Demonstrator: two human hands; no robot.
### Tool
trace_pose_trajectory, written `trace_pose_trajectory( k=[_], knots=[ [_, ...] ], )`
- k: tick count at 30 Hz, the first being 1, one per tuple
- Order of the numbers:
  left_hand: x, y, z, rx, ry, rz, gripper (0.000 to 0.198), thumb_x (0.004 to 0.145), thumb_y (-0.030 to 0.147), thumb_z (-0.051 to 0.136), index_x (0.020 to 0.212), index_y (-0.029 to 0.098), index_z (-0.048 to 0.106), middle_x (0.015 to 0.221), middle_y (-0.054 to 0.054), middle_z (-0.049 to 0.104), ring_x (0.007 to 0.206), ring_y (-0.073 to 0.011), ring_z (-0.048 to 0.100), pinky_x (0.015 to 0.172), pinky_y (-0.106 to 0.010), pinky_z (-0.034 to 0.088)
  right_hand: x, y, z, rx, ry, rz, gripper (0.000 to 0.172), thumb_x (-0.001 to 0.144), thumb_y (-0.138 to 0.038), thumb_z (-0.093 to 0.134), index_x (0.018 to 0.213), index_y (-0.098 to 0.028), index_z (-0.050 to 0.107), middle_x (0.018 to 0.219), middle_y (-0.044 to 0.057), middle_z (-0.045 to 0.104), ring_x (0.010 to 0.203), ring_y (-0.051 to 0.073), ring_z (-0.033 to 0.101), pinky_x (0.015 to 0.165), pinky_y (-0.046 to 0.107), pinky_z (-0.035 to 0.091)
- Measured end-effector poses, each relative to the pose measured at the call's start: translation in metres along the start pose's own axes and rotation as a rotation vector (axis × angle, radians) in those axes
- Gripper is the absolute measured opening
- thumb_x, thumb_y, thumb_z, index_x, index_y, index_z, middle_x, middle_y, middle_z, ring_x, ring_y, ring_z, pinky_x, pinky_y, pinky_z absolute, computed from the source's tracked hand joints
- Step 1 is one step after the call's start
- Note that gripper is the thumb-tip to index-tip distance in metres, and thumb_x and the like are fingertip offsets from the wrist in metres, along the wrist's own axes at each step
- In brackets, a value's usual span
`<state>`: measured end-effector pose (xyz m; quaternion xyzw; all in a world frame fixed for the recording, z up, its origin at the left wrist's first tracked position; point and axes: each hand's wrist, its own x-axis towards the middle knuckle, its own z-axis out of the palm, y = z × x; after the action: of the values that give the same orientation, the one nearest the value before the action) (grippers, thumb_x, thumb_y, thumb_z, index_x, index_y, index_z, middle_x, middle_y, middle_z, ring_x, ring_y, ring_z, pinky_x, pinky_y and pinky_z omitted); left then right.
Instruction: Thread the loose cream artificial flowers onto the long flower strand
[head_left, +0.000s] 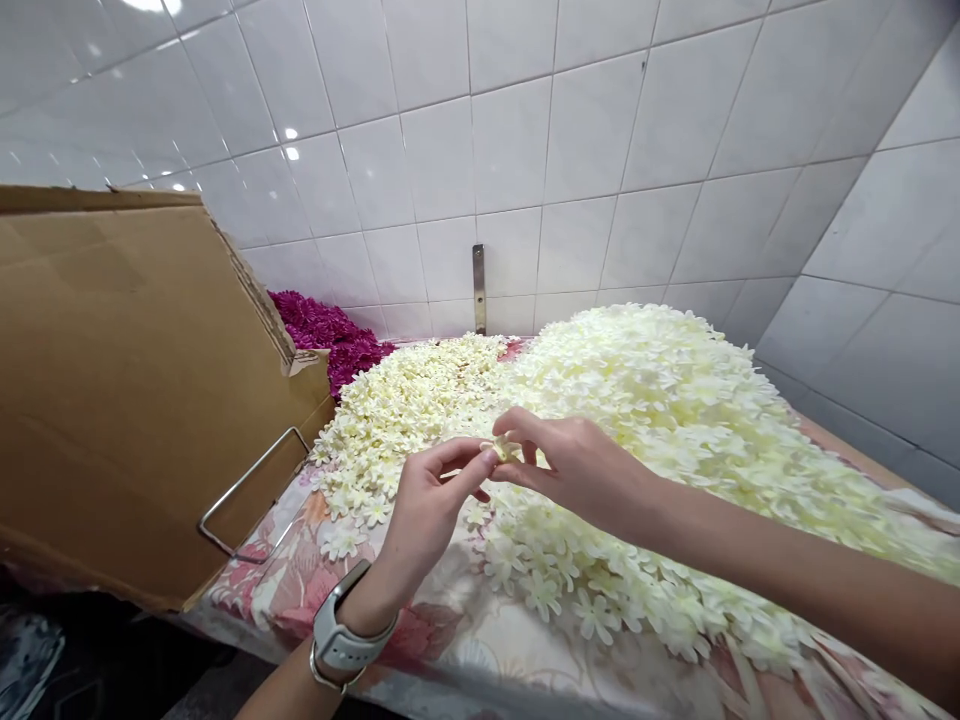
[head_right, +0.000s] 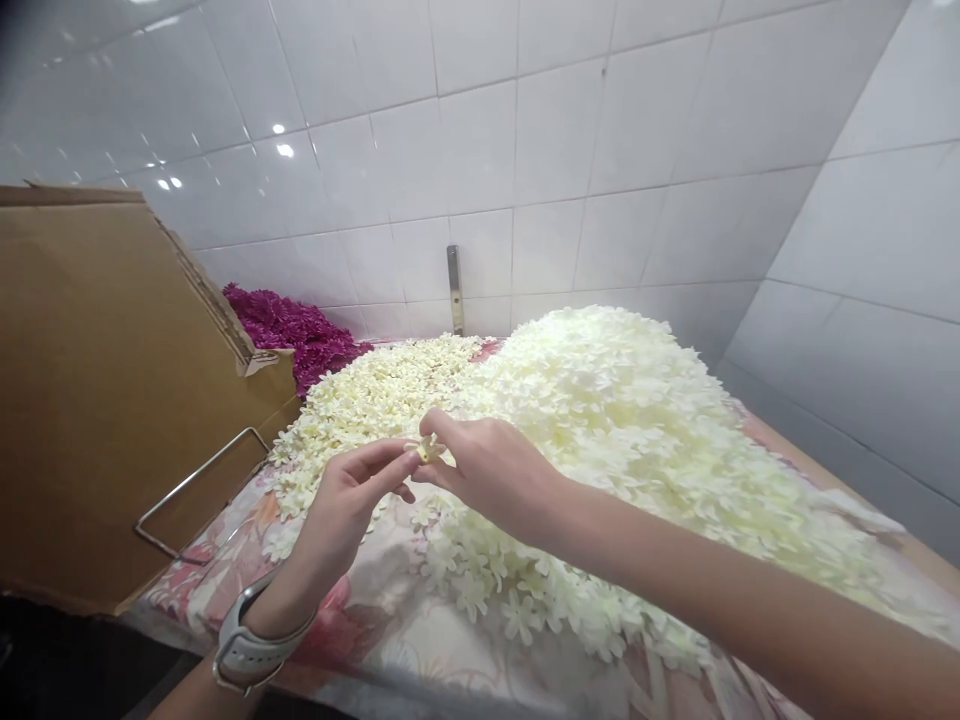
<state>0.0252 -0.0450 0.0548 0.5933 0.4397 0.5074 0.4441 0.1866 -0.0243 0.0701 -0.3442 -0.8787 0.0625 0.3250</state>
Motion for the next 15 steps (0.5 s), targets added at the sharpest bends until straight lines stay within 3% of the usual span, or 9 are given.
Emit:
trace_pose_trajectory(
  k=[3,6,9,15],
  knots=[
    [-0.010,-0.005,0.014,0.031,-0.040,-0.031,0.019,0.075,0.032,0.063,0.067,0.017,0.070,0.068,-0.003,0.067,0.062,-0.0143,0.058,0.056,-0.024,0.048,-0.028,0.000,-0.003,-0.161,0.219,-0.202,0.008,0.092,-0.021,0.050,0.092,-0.014,0.053,0.085,0.010,0.060,0.073,0.018,0.057,0.056,0.024,0.042],
    [-0.022,-0.009,0.027,0.063,-0.048,-0.030,0.020,0.076,0.032,0.064,0.064,0.017,0.069,0.064,-0.002,0.065,0.060,-0.0127,0.056,0.057,-0.023,0.046,-0.052,-0.002,-0.008,-0.177,0.217,-0.206,0.021,0.096,-0.018,0.040,0.079,-0.015,0.053,0.073,0.006,0.054,0.065,0.016,0.052,0.055,0.025,0.041],
    [-0.034,-0.011,0.042,0.038,-0.079,-0.032,0.016,0.075,0.030,0.066,0.066,0.017,0.068,0.065,-0.001,0.066,0.061,-0.0125,0.057,0.057,-0.022,0.046,-0.073,-0.004,-0.014,0.009,0.161,-0.097,0.022,0.096,-0.020,0.041,0.079,-0.017,0.055,0.070,0.004,0.055,0.061,0.014,0.051,0.053,0.024,0.040],
    [-0.055,-0.008,0.078,-0.023,-0.124,0.010,0.007,0.072,0.025,0.070,0.074,0.019,0.069,0.077,-0.002,0.071,0.071,-0.0163,0.066,0.066,-0.025,0.053,-0.114,0.000,-0.027,0.487,0.248,0.284,0.016,0.085,-0.026,0.061,0.071,-0.019,0.062,0.067,0.001,0.060,0.062,0.014,0.056,0.056,0.024,0.044]
  ],
)
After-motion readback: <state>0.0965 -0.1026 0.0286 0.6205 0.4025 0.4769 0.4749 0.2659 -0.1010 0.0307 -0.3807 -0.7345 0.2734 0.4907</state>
